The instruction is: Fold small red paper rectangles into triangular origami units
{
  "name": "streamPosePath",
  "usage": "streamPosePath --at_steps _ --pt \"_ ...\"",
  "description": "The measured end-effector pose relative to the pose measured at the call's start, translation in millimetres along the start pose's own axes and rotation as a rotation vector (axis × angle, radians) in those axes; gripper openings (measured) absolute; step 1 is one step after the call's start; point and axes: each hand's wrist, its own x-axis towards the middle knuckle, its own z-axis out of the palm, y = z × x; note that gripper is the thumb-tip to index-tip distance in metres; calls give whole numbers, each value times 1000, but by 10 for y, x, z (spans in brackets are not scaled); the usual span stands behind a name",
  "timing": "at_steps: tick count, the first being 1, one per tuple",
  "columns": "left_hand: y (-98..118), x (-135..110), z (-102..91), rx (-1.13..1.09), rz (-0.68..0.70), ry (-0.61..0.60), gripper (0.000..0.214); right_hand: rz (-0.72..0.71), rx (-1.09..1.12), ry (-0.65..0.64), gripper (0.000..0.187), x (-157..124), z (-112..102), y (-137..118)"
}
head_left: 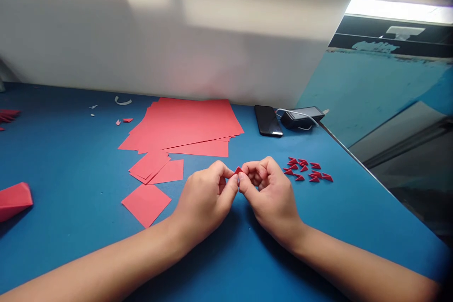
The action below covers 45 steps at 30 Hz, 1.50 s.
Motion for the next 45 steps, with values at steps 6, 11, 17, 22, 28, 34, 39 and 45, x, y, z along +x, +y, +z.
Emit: streamPosePath --at_steps 6,11,17,22,28,34,39,45 --pt "15 -51 27 10 138 46 18 -96 -114 105 31 23 8 2" --pt "-23 -58 23 80 189 94 23 -183 -139 125 21 14 0 22" --pt "-76 -39 10 319 243 161 28 -111 42 -35 15 -32 -15 3" --pt "-83 -63 -15 194 296 55 32 31 206 -12 20 7 -20 9" --pt "-67 -5 -77 -13 58 51 30 136 300 -12 27 57 -32 12" --pt "-104 92 -133 -175 111 13 16 100 212 -73 32 17 -39 -8" --pt "-72 99 -164 -464 -201 -130 24 9 222 -58 28 -13 -28 -15" --pt "-80 100 -146 -690 -336 -184 25 130 320 -79 38 45 -54 -55"
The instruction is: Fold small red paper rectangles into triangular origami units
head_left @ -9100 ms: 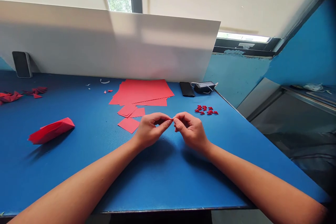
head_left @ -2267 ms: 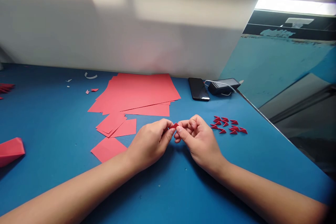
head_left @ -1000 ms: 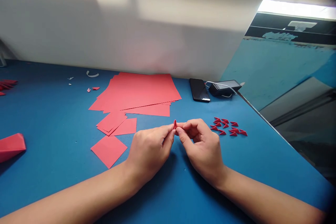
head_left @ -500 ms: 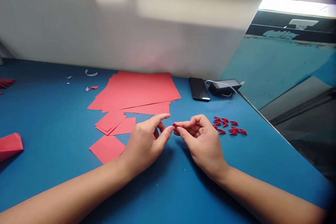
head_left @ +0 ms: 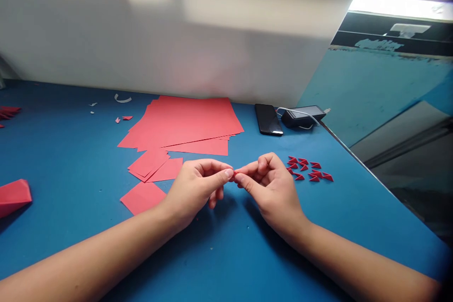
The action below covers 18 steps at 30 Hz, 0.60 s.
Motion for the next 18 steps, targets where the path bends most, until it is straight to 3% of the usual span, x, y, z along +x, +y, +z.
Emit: streamPosePath --at_steps 3,7,12,18 --pt "29 3 -10 108 22 -31 24 96 60 -28 44 38 -20 -27" --pt "63 -7 -21 308 98 -79 24 54 18 -72 40 44 -36 -8" --pt "34 -15 -16 550 281 13 18 2 -40 -117 29 11 -25 49" --pt "-53 -16 -12 691 436 35 17 53 7 -68 39 37 -18 25"
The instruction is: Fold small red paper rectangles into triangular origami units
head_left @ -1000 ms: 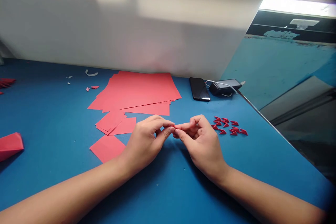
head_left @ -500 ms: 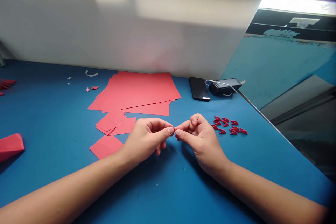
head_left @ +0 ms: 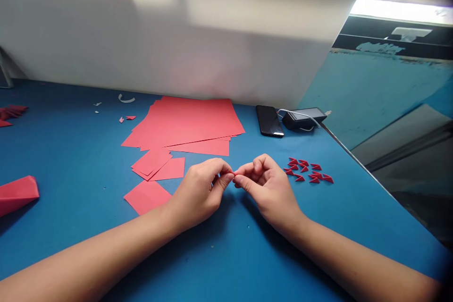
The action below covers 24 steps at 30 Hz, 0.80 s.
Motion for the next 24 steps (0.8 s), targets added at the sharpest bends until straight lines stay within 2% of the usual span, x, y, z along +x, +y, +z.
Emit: streamPosePath --at_steps 5,7,12,16,20,24 --pt "-65 -14 -11 144 158 -61 24 -16 32 -21 47 -19 20 -44" --pt "-79 -11 -29 119 187 -89 27 -35 40 -47 44 -40 22 -34" --pt "-30 15 -80 -48 104 -48 31 -37 40 -126 19 -60 15 2" --pt "23 8 -84 -136 76 -71 33 -5 -67 -220 22 -56 19 -25" --pt "0 -14 -71 -141 97 -73 35 22 -113 -198 27 -61 11 -44" --pt "-55 -14 -72 -117 183 -121 39 34 -136 -210 29 -57 -7 -31"
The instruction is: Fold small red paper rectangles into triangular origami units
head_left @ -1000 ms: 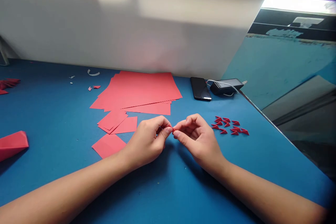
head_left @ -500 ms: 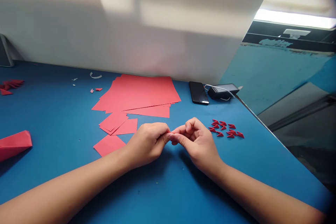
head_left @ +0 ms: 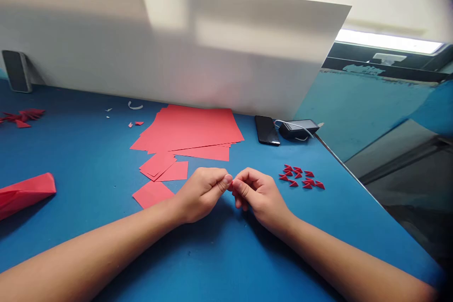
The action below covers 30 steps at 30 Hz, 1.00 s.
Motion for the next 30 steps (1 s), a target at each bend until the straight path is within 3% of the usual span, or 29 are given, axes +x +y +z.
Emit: streamPosePath --at_steps 4,9,15,20,26,30 --pt "-10 2 22 132 41 -11 37 19 26 -17 30 7 15 4" --pt "25 5 74 121 -33 56 36 50 64 -24 33 20 36 7" --pt "77 64 77 -402 -293 89 38 -54 110 10 22 5 50 53" --pt "105 69 83 -807 -590 28 38 -252 -60 79 13 -34 47 66" --pt "103 58 72 -903 -659 -21 39 -155 -26 158 12 -2 14 78" --pt "128 58 70 -967 -703 5 39 -234 -73 132 10 -10 14 62"
